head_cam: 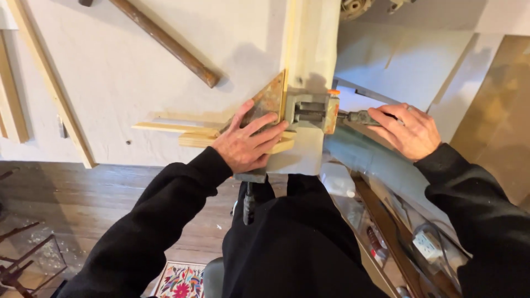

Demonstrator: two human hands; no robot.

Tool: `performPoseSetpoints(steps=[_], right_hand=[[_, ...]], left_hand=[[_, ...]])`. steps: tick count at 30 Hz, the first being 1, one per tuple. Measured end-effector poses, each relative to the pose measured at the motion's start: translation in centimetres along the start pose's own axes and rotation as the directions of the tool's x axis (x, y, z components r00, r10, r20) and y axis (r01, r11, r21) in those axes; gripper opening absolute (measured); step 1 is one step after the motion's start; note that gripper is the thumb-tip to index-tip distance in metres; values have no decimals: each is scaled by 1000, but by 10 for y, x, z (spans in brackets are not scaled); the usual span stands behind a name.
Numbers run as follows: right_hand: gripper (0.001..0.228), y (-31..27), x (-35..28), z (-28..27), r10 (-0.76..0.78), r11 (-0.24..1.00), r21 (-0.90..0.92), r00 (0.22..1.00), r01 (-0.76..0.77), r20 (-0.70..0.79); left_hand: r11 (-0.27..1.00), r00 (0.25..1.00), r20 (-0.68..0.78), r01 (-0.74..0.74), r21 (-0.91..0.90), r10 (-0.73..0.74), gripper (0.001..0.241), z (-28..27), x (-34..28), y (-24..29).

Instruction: The person fits mitered wood frame strips together and holds them in a corner vise, applies wood glue to a joint, presses the pieces together, and taps fasteners into the joint with a hammer while the corner stays clamped.

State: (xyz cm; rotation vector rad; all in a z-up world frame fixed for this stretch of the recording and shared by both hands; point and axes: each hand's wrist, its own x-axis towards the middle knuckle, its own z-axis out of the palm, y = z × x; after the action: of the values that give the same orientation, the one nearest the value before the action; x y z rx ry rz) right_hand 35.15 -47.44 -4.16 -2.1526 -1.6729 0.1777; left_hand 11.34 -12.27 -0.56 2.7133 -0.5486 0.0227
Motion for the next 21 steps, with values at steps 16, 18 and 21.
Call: performPoseSetpoints(steps=[16, 18, 21], right_hand=[[36, 11, 3, 7, 47, 992, 121, 999, -44, -17], [41, 18, -12, 26, 121, 978, 165, 991, -129, 57], [22, 25, -13, 35, 532, 632, 407, 751, -660, 393]], left_hand=[[1000, 1000, 1, 7, 20, -7, 50, 4, 1, 1], [999, 999, 20, 34, 20, -34, 49, 2, -4, 7], [1000, 1000, 8, 18, 4, -18, 49, 4, -1, 1]])
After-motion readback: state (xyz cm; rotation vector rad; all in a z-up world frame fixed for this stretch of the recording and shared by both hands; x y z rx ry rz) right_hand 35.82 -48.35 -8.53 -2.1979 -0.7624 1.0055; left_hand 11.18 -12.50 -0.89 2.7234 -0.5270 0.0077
